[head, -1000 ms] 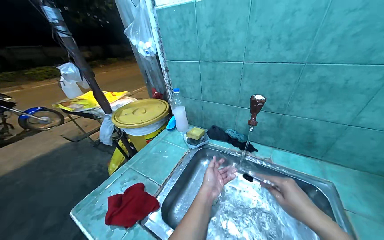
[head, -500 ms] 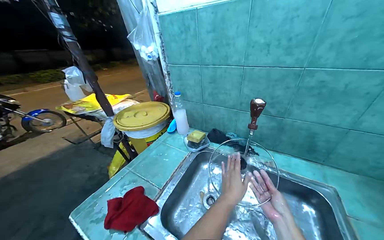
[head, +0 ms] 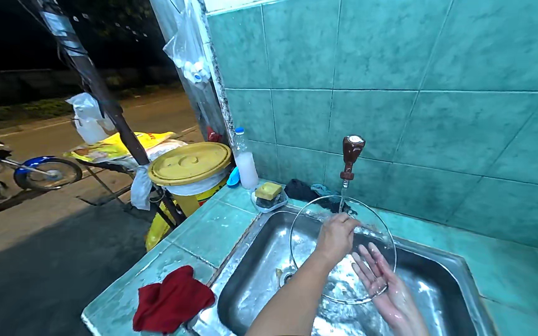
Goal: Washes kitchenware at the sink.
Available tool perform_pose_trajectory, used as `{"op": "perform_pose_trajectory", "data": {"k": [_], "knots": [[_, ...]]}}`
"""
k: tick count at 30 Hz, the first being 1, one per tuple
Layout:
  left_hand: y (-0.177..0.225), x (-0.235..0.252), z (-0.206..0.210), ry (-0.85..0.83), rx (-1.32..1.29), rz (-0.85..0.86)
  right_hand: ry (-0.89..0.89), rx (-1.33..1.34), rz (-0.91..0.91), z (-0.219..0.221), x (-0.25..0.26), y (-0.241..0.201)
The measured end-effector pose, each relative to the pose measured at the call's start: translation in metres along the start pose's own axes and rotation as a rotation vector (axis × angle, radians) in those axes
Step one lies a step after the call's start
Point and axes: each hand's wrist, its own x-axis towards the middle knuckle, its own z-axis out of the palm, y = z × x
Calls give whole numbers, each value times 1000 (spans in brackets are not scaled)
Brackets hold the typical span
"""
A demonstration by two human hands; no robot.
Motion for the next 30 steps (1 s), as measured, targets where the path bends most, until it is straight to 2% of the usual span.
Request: {"op": "perform_pose_trajectory", "data": {"k": [4, 7, 9, 11, 14, 16, 20, 24, 26, 27, 30], "knots": [[17, 2, -6, 3, -146, -247, 9, -17, 11, -3, -6, 1], [13, -4, -4, 86, -333, -247, -3, -36, 43, -11, -9, -7], [3, -9, -4, 167, -364, -240, -18, -53, 74, -19, -11, -16], [-14, -12, -6, 172, -282, -276, -21, -66, 104, -24, -15, -21], [-30, -15, -16, -86, -38, -410, -51, -57, 133, -30, -22, -20], [-34, -18, -20, -181, 57, -455, -78, -67, 159, -34, -25, -19], [-44, -22, -29, -195, 118, -508, -94, -132, 212, -37, -25, -20], [-53, -33, -32, -152, 137, -469, -128, -138, 200, -38, -18, -18], [-57, -44, -34, -43, 11, -481, -123, -70, 158, -36, -11, -13], [-62, -51, -33, 54, -149, -511, -98, -43, 129, -33, -8, -10], [-62, -71, -27, 330, -967, -757, -54, 22, 60, -23, 4, -3]]}}
